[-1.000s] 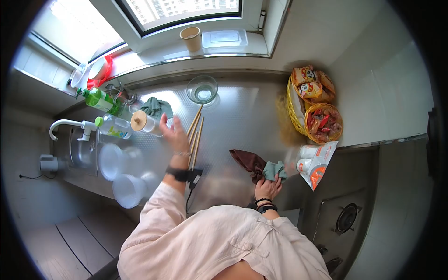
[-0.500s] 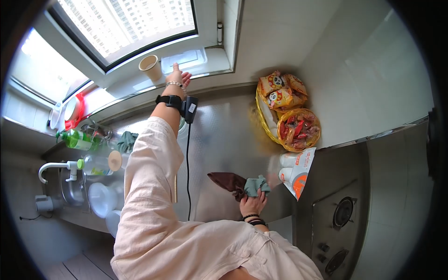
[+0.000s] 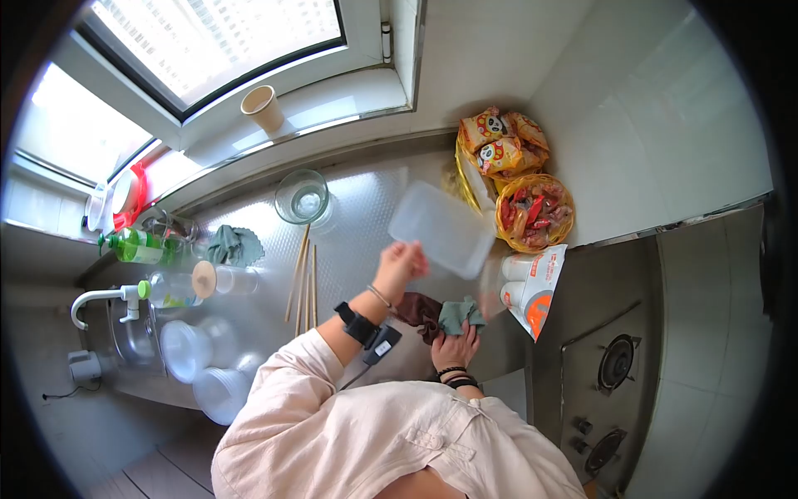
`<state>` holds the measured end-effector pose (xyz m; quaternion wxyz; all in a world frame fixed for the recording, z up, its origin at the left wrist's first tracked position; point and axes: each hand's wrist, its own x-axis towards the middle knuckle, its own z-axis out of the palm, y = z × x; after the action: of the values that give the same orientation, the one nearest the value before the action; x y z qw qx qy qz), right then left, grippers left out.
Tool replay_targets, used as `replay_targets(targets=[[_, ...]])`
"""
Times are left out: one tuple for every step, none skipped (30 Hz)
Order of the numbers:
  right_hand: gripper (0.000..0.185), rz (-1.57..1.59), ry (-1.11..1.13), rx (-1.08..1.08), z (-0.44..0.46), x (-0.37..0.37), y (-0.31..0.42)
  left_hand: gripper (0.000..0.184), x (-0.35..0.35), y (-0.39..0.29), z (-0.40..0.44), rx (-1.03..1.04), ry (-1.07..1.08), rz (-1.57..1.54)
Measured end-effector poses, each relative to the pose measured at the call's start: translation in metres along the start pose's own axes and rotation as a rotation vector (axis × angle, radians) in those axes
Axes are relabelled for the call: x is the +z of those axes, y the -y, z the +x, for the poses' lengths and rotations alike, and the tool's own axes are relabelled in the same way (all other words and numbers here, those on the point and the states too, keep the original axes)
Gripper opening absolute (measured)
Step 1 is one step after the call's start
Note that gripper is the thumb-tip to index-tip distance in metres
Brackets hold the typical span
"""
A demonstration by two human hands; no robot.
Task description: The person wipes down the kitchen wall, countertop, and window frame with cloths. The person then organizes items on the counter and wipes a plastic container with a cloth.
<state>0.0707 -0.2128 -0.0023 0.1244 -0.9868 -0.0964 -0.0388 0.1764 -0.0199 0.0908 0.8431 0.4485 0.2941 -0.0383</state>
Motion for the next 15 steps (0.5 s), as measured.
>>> replay_targets(targets=[[0.033, 0.0, 0.003, -0.01, 0.001, -0.003, 0.0, 0.021, 0.002, 0.008, -0.006, -0.099, 0.024, 0.131], [0.033, -0.015, 0.037, 0.011, 0.002, -0.006, 0.002, 0.025, 0.001, 0.019, -0.006, -0.154, 0.05, 0.167], [0.033, -0.027, 0.075, 0.032, 0.002, -0.007, 0.004, 0.025, 0.0, 0.026, -0.004, -0.15, 0.037, 0.166], [0.033, 0.006, -0.031, 0.024, 0.003, -0.003, 0.004, 0.028, -0.001, 0.032, 0.0, -0.185, 0.057, 0.221], [0.033, 0.015, -0.032, 0.014, 0.003, -0.004, 0.007, 0.03, -0.001, 0.029, 0.001, -0.216, 0.08, 0.276], [0.034, 0.01, -0.028, 0.024, 0.003, -0.005, 0.008, 0.035, -0.006, 0.023, 0.004, -0.2, 0.131, 0.418], [0.034, 0.001, -0.024, 0.031, 0.003, -0.007, 0.007, 0.035, -0.013, 0.015, 0.007, -0.193, 0.125, 0.413], [0.034, 0.0, -0.027, 0.02, 0.004, -0.007, 0.005, 0.037, -0.014, -0.011, 0.002, -0.207, 0.189, 0.697], [0.035, -0.003, -0.012, 0.028, 0.003, -0.006, 0.005, 0.038, -0.021, -0.033, 0.002, -0.22, 0.248, 0.982], [0.035, -0.003, 0.003, 0.035, 0.003, -0.005, 0.005, 0.037, -0.041, -0.046, 0.016, -0.065, 0.167, 0.964], [0.035, 0.003, -0.001, 0.022, 0.005, -0.006, 0.006, 0.036, -0.063, -0.064, 0.033, 0.094, 0.084, 0.946], [0.038, 0.017, 0.042, 0.038, 0.005, -0.009, 0.006, 0.028, -0.076, -0.099, 0.038, 0.349, -0.025, 0.988], [0.042, 0.031, 0.083, 0.057, 0.005, -0.011, 0.007, 0.027, -0.103, -0.117, 0.058, 0.787, -0.048, 0.62], [0.043, 0.018, 0.1, 0.062, 0.005, -0.01, 0.007, 0.029, -0.096, -0.158, 0.045, 0.769, -0.262, 0.772], [0.043, 0.02, 0.097, 0.06, 0.003, -0.011, 0.006, 0.038, -0.087, -0.198, 0.031, 0.714, -0.472, 0.914]])
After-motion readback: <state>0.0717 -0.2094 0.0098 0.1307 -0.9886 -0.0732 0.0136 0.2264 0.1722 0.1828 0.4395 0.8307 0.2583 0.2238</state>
